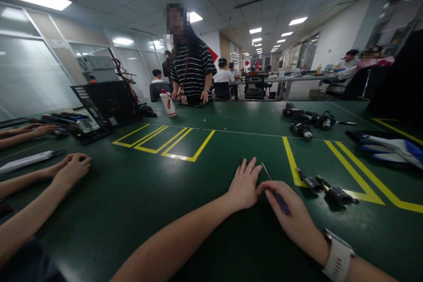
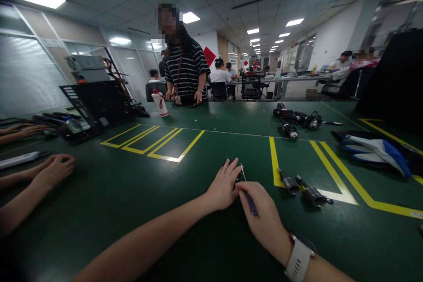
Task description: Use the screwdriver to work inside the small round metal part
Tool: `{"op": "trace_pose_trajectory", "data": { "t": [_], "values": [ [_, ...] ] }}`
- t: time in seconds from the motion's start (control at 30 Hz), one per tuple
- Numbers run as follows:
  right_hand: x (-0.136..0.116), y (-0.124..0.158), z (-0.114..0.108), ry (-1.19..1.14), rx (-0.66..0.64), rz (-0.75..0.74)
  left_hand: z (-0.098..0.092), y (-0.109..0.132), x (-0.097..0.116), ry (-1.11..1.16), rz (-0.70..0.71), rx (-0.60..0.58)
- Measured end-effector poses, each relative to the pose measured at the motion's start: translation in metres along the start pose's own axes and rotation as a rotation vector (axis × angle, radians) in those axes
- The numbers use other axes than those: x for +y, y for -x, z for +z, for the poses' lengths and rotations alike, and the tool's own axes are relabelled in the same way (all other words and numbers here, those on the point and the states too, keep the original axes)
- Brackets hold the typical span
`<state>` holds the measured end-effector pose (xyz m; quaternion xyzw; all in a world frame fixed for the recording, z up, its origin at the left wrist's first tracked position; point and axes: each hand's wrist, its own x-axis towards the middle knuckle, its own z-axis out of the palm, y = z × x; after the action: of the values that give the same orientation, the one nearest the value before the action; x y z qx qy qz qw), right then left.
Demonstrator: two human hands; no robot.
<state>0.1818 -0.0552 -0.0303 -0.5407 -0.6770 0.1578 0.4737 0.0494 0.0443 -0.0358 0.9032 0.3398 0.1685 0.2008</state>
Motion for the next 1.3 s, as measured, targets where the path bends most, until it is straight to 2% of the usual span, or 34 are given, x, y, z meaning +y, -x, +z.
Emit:
{"op": "trace_pose_trajectory", "data": {
  "t": [0.13,0.33,0.57,0.7,0.9,1.13,1.3],
  "values": [
    [0.007,-0.002,0.004,-0.054,-0.006,0.145,0.003,0.000,0.003,-0.097,0.027,-0.014],
    [0.016,-0.009,0.005,-0.105,0.025,0.251,0.004,-0.001,0.007,-0.191,0.034,0.043],
    [0.005,-0.009,-0.006,-0.173,0.057,0.320,-0.004,-0.004,-0.005,-0.142,0.003,0.068],
    [0.000,-0.006,-0.011,-0.235,0.133,0.283,-0.016,-0.007,-0.016,-0.114,0.073,-0.002],
    [0.001,-0.002,-0.011,-0.312,0.117,0.256,-0.016,-0.010,-0.023,0.087,-0.061,0.096],
    [-0.003,-0.001,-0.011,-0.226,-0.039,0.211,-0.012,-0.010,-0.025,0.176,0.124,0.164],
    [-0.005,0.000,-0.008,-0.141,-0.014,0.115,-0.011,-0.011,-0.023,0.176,0.178,0.125]
  ]
}}
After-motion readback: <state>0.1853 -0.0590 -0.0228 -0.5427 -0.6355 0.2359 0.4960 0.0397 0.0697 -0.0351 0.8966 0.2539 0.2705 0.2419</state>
